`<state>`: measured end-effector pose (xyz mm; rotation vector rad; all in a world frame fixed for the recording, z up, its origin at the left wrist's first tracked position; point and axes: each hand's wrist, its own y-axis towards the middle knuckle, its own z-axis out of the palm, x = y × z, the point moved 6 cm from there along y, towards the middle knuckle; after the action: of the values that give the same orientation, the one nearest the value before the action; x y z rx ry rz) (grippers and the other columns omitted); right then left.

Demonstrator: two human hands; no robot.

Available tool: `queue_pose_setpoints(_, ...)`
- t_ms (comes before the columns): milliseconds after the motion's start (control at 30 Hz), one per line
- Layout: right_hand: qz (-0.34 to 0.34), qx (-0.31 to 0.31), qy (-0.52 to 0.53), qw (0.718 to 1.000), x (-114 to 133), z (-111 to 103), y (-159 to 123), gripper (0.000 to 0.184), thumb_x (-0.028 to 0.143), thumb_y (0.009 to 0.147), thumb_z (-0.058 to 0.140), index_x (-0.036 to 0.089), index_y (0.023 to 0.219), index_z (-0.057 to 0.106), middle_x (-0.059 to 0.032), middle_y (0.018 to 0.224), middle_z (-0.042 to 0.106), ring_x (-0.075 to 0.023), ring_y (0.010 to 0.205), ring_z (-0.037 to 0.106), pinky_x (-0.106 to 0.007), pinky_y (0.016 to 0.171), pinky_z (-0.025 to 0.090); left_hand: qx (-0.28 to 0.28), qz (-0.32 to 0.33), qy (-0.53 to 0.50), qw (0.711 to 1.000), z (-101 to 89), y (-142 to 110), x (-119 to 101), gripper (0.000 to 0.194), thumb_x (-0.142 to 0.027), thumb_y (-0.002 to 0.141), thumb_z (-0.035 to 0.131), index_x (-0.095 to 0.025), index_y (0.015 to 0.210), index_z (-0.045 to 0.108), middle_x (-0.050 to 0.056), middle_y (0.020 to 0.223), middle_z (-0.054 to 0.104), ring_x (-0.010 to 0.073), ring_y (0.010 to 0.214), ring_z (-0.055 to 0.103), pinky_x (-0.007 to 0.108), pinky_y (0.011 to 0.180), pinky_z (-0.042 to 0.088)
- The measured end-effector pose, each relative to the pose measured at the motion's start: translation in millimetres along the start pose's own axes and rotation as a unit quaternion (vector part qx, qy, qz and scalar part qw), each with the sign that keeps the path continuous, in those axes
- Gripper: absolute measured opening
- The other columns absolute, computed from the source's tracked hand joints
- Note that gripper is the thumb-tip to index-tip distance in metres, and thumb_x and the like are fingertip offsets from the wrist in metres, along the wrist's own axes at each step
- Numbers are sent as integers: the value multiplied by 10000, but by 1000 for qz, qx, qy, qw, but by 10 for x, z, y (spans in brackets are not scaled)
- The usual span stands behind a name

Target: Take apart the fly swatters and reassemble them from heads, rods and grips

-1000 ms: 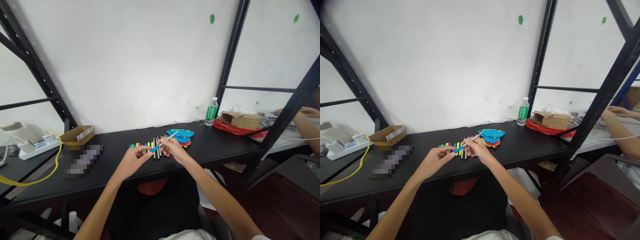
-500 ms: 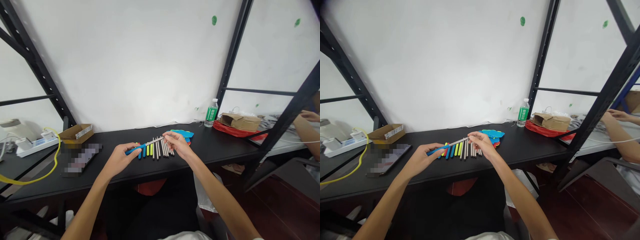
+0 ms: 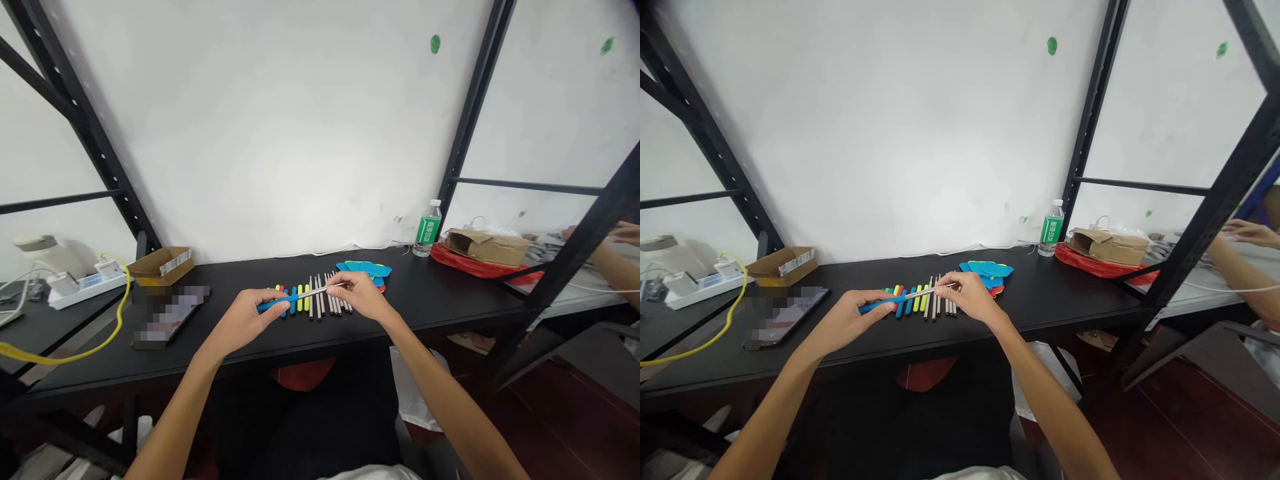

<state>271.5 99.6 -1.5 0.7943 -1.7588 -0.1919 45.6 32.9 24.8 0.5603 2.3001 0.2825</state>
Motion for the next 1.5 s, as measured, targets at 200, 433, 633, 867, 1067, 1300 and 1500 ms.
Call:
queue_pose_setpoints(200, -25, -2, -61, 998, 119, -8, -30, 273, 473, 886, 625, 231, 832, 739, -13, 725, 649, -148, 602, 497, -269, 554, 331, -1, 6, 5, 1000, -7, -16, -33, 343, -465, 889, 588, -213, 1007, 788, 43, 938, 764, 240, 874, 667, 304, 819, 514)
queue_pose_setpoints(433, -49, 22, -101, 993, 186, 42, -51, 369, 459, 957, 520, 211, 735, 681, -1, 631, 605, -139, 552, 471, -271, 554, 310, 2, 5, 16, 1000, 2, -36, -28, 337, -455, 889, 587, -217, 1013, 789, 32, 940, 763, 229, 828, 661, 279, 748, 502)
queue_pose_setpoints(633, -54, 38, -104, 992, 211, 76, -60, 427, 459, 986, 458, 206, 693, 638, 4, 608, 590, -136, 546, 485, -264, 546, 319, -6, 26, -11, 1000, -25, -43, -78, 328, -470, 854, 612, -214, 938, 799, 33, 851, 761, 245, 818, 667, 291, 747, 520)
queue_pose_setpoints(867, -32, 32, -76, 996, 247, 112, -68, 274, 420, 853, 694, 276, 1086, 686, -20, 958, 707, -134, 603, 554, -272, 584, 407, 8, -5, -5, 1000, -116, -58, -80, 338, -472, 890, 590, -205, 916, 795, 28, 920, 768, 258, 931, 672, 292, 848, 489)
queue_pose_setpoints(1067, -52, 32, -89, 994, 222, 131, -57, 151, 371, 856, 698, 232, 916, 707, -16, 866, 699, -157, 727, 594, -274, 633, 423, 41, -8, 23, 999, -80, -65, -88, 414, -505, 926, 528, -175, 917, 777, 22, 893, 748, 217, 841, 641, 268, 783, 462)
queue_pose_setpoints(1300, -67, 36, -137, 988, 231, 137, -62, 100, 324, 846, 726, 238, 896, 725, 0, 815, 694, -151, 718, 590, -279, 645, 413, 47, 7, 43, 998, -32, -44, -66, 420, -507, 942, 508, -182, 902, 771, -2, 802, 713, 170, 741, 589, 241, 686, 415)
queue_pose_setpoints(1500, -87, 25, -171, 981, 224, 138, -65, 151, 387, 862, 719, 247, 909, 751, -4, 793, 708, -159, 724, 592, -276, 635, 388, 40, 3, 32, 999, -25, -62, -36, 374, -500, 915, 558, -206, 967, 784, 12, 915, 758, 192, 810, 643, 251, 741, 456)
